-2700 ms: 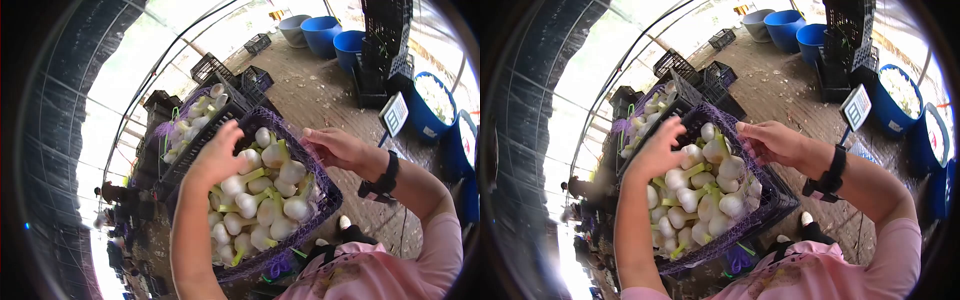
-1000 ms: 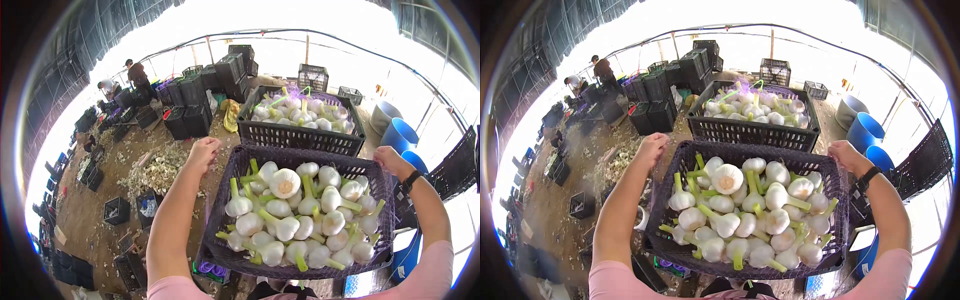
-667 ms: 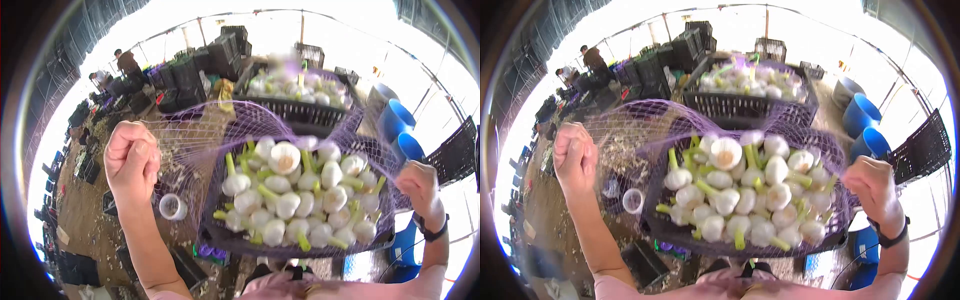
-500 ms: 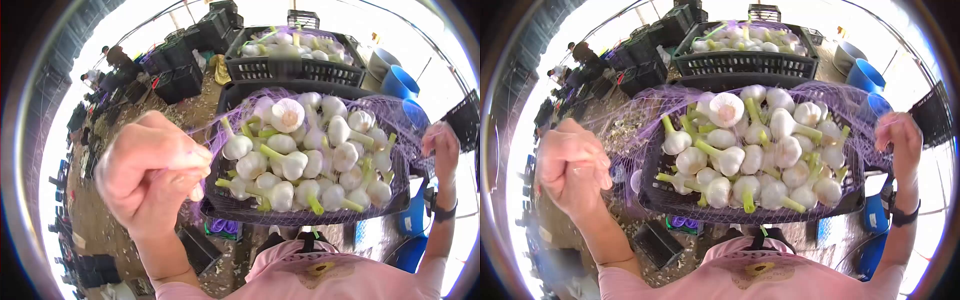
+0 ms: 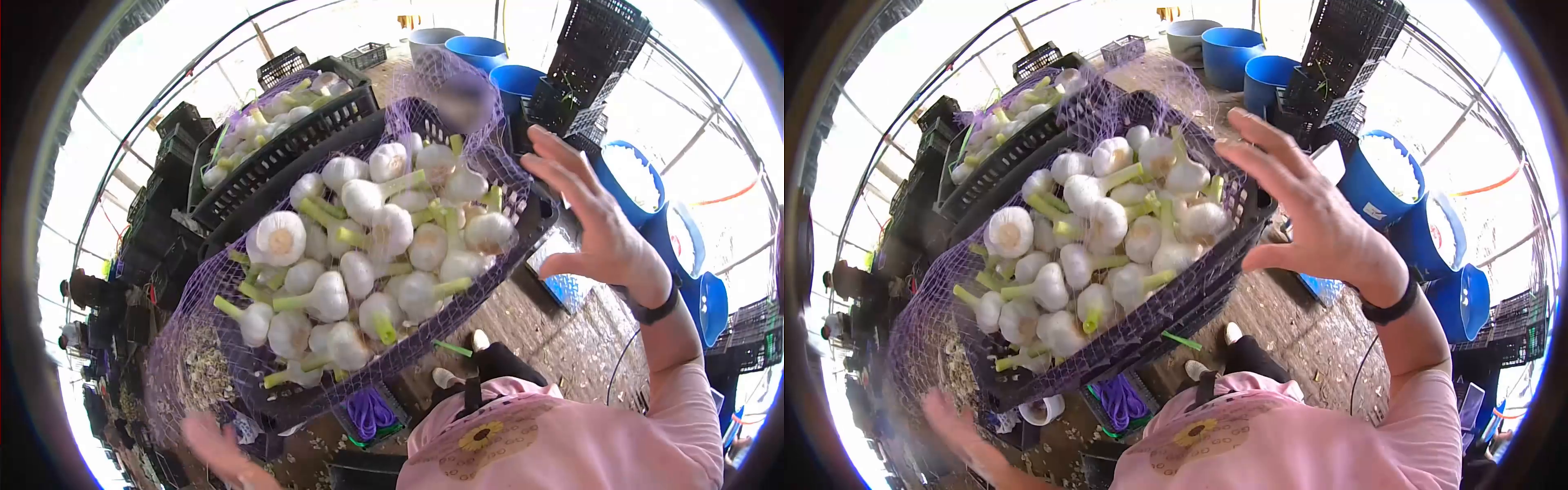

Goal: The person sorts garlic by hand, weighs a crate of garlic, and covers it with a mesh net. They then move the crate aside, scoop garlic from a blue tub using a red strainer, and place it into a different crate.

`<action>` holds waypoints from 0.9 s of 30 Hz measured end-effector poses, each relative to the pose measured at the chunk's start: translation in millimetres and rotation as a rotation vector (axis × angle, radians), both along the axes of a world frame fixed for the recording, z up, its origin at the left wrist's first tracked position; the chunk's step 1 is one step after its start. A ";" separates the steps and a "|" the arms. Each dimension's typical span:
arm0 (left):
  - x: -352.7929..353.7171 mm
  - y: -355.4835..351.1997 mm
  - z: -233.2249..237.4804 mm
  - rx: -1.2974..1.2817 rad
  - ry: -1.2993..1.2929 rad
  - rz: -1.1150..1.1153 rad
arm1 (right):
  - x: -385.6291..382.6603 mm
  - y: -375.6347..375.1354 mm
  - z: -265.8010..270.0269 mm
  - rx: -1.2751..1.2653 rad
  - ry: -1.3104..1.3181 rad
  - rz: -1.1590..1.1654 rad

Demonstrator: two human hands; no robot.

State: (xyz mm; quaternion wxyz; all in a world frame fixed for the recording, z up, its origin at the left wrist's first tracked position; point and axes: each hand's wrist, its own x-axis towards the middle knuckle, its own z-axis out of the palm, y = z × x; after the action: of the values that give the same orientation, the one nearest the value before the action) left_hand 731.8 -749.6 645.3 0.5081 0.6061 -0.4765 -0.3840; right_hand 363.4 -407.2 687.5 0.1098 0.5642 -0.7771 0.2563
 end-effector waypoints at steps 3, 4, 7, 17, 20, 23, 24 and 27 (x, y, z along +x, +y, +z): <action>17.3 48.2 -49.9 -0.310 0.067 -0.834 | 17.6 -16.9 -7.9 0.126 0.035 -0.020; 14.8 61.3 -45.4 -0.236 -0.137 -0.841 | 22.7 -25.3 -9.8 0.164 0.082 -0.017; 3.5 79.1 -52.3 -0.120 -0.027 -0.549 | 32.7 -45.6 -21.7 0.096 0.043 0.098; 16.3 80.9 -40.4 -0.223 0.025 -0.666 | 49.6 -69.3 -37.2 -0.038 0.053 0.142; 5.9 86.8 -51.6 -0.212 0.451 -0.701 | 47.0 -67.7 -39.4 -0.058 0.031 0.180; -17.0 94.0 -10.1 -0.392 0.447 -0.626 | 46.9 -65.5 -40.8 -0.061 0.045 0.187; -31.7 98.1 6.1 -0.422 0.293 -0.554 | 47.0 -66.1 -39.7 -0.067 0.053 0.193; -44.7 46.8 31.9 -0.422 0.262 -0.588 | 47.0 -64.2 -39.7 -0.061 0.040 0.209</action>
State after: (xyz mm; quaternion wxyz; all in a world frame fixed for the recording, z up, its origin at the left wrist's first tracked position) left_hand 687.1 -702.8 677.1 0.5463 0.2716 -0.6295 -0.4812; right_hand 410.4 -471.4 647.8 0.1151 0.6434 -0.7037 0.2787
